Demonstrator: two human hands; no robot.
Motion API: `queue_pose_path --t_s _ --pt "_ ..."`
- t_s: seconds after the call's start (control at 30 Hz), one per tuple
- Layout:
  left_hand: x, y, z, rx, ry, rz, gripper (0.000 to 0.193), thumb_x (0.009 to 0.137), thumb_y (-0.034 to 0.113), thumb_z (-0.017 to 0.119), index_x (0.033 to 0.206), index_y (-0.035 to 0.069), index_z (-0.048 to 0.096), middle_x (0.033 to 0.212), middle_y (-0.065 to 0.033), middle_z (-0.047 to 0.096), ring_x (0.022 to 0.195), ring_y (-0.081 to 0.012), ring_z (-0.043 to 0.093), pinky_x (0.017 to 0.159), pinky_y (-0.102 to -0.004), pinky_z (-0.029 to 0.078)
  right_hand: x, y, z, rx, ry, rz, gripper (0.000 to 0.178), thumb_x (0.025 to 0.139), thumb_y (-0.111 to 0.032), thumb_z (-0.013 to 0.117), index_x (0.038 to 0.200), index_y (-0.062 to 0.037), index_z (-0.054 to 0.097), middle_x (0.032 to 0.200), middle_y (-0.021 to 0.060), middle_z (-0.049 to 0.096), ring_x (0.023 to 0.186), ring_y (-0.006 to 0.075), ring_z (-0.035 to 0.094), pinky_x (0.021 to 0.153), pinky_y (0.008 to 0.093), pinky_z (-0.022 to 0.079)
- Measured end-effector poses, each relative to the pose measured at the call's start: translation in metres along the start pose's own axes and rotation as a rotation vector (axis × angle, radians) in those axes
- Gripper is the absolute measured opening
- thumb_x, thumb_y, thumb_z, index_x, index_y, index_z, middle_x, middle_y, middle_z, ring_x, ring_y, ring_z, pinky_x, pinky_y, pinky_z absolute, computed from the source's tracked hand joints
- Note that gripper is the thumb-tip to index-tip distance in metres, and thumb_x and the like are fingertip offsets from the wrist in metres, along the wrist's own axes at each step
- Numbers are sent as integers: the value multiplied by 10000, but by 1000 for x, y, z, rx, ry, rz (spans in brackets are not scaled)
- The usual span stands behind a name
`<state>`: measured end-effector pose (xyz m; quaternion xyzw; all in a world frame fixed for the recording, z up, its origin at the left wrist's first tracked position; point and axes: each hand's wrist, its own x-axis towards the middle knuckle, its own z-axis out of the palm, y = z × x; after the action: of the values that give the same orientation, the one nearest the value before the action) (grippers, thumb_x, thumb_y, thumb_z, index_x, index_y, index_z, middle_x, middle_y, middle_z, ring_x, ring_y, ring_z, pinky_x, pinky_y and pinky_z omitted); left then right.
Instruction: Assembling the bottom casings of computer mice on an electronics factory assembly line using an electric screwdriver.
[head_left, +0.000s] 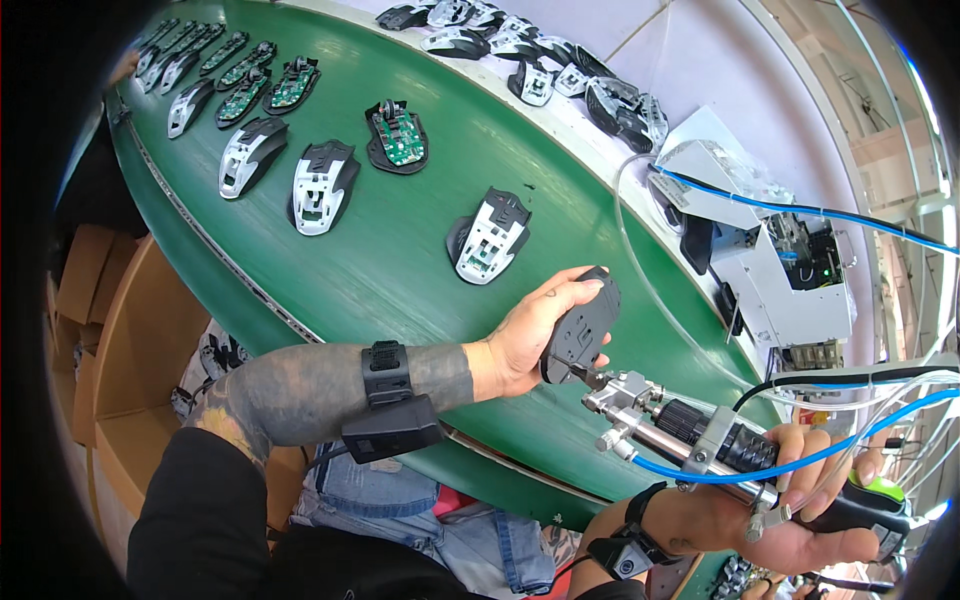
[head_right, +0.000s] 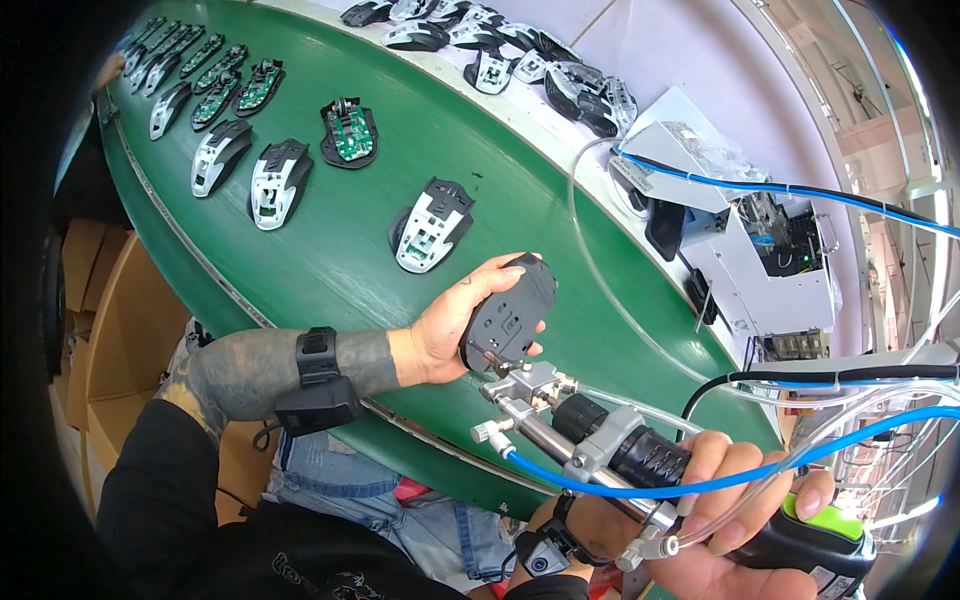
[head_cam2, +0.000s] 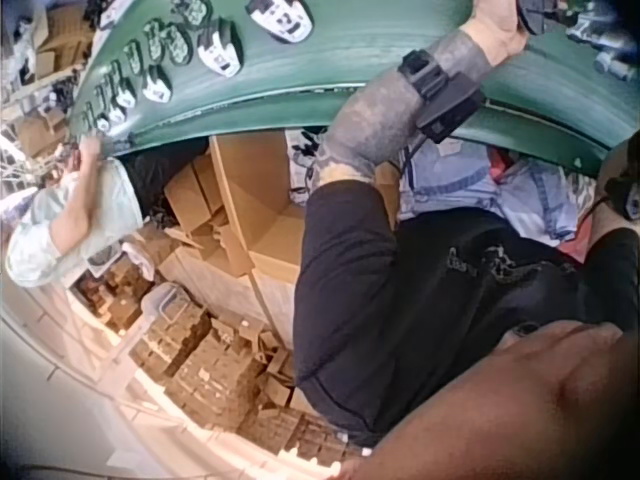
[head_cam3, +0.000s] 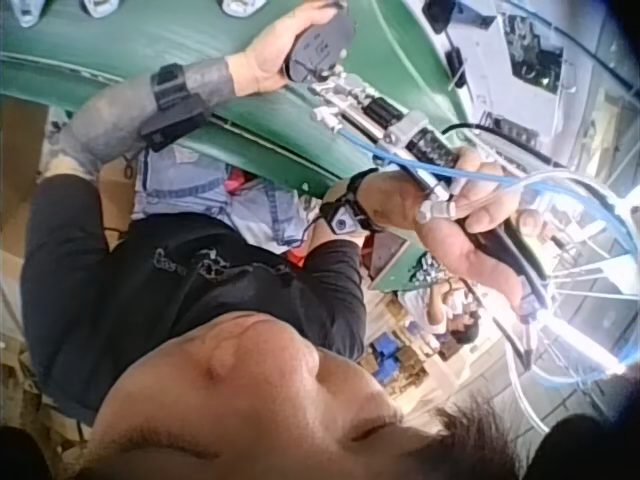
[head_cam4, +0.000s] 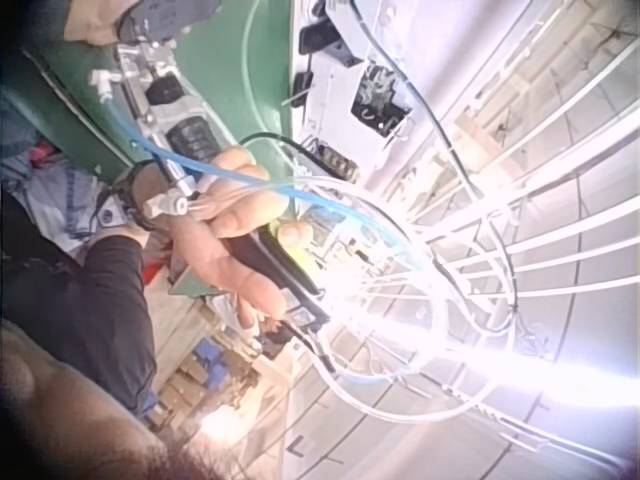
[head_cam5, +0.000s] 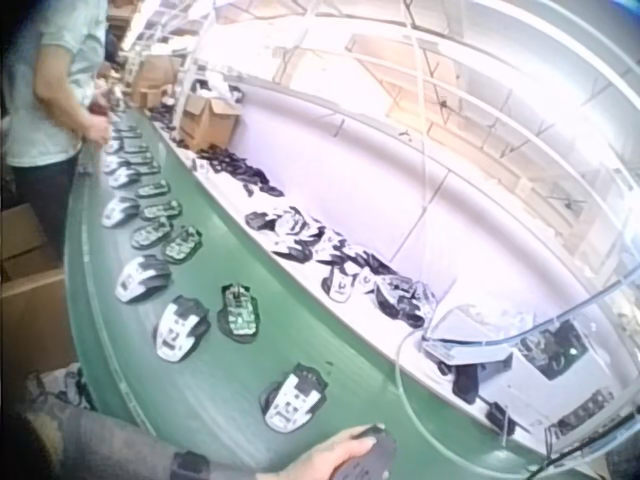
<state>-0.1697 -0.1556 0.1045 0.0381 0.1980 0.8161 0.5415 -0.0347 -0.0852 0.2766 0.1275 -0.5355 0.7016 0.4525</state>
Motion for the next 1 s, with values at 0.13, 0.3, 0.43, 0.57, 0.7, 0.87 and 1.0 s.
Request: queue_pose_path --t_s 0.13,0.3,0.43,0.57,0.7,0.87,1.0 --pt "-1 -5 1 541 55 19 478 967 385 444 1350 104 392 1125 -101 528 979 -215 567 858 -344 506 9 -16 -6 -53 -103 85 461 861 -409 630 1032 -75 362 598 -15 422 493 86 408 530 224 354" --pt "7 5 -12 1648 41 769 512 900 341 533 1305 44 431 1340 -236 389 1215 -404 388 1040 -450 318 18 -48 -35 -93 -74 132 432 894 -401 587 1058 -72 360 604 0 413 490 84 385 519 220 358" --pt "6 55 -30 2324 615 746 672 715 432 678 1240 65 476 1364 -225 344 1234 -447 316 999 -546 303 18 -47 -41 -227 160 -113 472 896 -486 541 1054 -54 437 615 1 421 462 83 399 501 226 383" --pt "13 62 -28 2304 440 378 633 747 407 661 1250 70 479 1266 -210 456 1154 -371 449 963 -447 382 24 -29 -34 -270 179 -172 523 897 -556 482 1064 -60 470 619 -9 427 483 77 410 482 213 359" --pt "12 48 -2 1256 101 277 464 851 311 566 1232 58 486 1156 -179 543 1001 -294 571 837 -385 491 26 -17 -26 -318 250 -231 551 898 -596 438 1046 -69 504 622 -8 443 473 83 411 470 217 330" --pt "6 24 10 -68 -176 -205 431 930 314 425 1293 83 419 1248 -165 493 994 -314 590 813 -463 529 27 -18 -24 -385 308 -286 593 895 -631 402 1034 -61 485 619 5 465 459 91 419 475 236 336" --pt "-1 20 12 -23 -207 -202 465 927 307 438 1340 103 371 1301 -169 444 1023 -325 575 823 -486 525 27 -15 -23 -370 335 -297 601 894 -636 396 1037 -58 480 618 10 467 456 95 419 467 239 334"
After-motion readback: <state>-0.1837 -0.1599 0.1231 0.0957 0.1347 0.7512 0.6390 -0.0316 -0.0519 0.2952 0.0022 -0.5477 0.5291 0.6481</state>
